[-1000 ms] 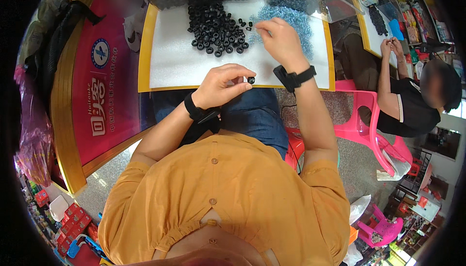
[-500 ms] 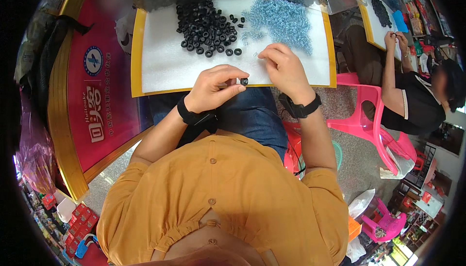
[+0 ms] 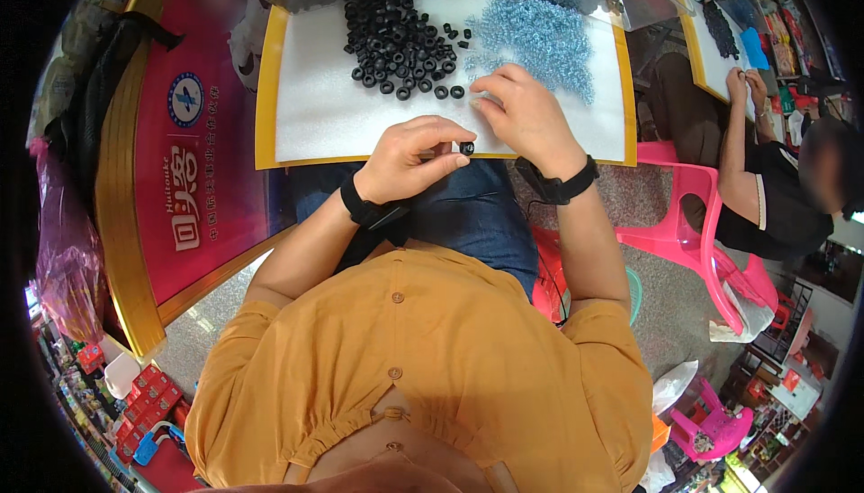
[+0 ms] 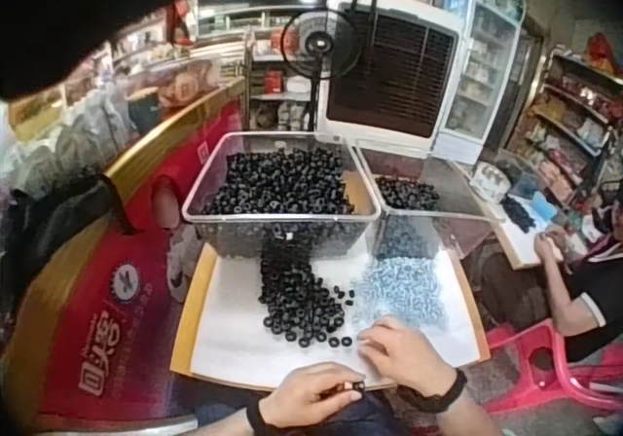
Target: The person sorts small plastic components by hand, placing them into different bins.
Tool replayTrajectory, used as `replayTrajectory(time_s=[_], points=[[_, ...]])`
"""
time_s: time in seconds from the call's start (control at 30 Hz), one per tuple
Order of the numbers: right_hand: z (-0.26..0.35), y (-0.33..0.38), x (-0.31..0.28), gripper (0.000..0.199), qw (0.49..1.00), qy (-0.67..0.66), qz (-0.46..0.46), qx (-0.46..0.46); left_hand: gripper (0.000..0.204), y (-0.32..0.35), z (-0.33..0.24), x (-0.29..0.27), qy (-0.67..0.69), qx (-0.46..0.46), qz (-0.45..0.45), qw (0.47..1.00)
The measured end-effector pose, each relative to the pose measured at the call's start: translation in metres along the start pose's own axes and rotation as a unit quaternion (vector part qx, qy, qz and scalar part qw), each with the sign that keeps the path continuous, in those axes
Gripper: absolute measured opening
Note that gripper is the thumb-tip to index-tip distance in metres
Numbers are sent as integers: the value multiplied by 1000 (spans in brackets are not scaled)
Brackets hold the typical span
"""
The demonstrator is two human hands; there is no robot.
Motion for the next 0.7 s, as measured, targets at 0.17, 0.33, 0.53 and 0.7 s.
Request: replayTrajectory(time_s=[0.17, 0.33, 0.53, 0.7], points=[[-11, -34, -10, 14, 996, 77, 24, -42, 24, 0, 0, 0, -4, 7, 0, 1000], [-23, -68, 2, 15, 993, 114, 22, -32, 24, 0, 0, -1, 9, -3, -4, 1000], [-32, -85, 7, 16, 986, 144, 83, -17, 23, -1, 0, -1, 11, -2, 4, 1000], [-27, -73, -12, 17, 996, 86, 3, -16, 24, -1, 0, 0, 27, -20, -19, 999]])
Point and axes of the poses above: each hand's wrist, its own y-axis away from the middle knuckle, its own x-axis out of the palm, z = x × y, the point moved 1 cm from there along -y, towards the middle knuckle, and after that the axes turned 15 degrees about -x, right-handed, at the moved point
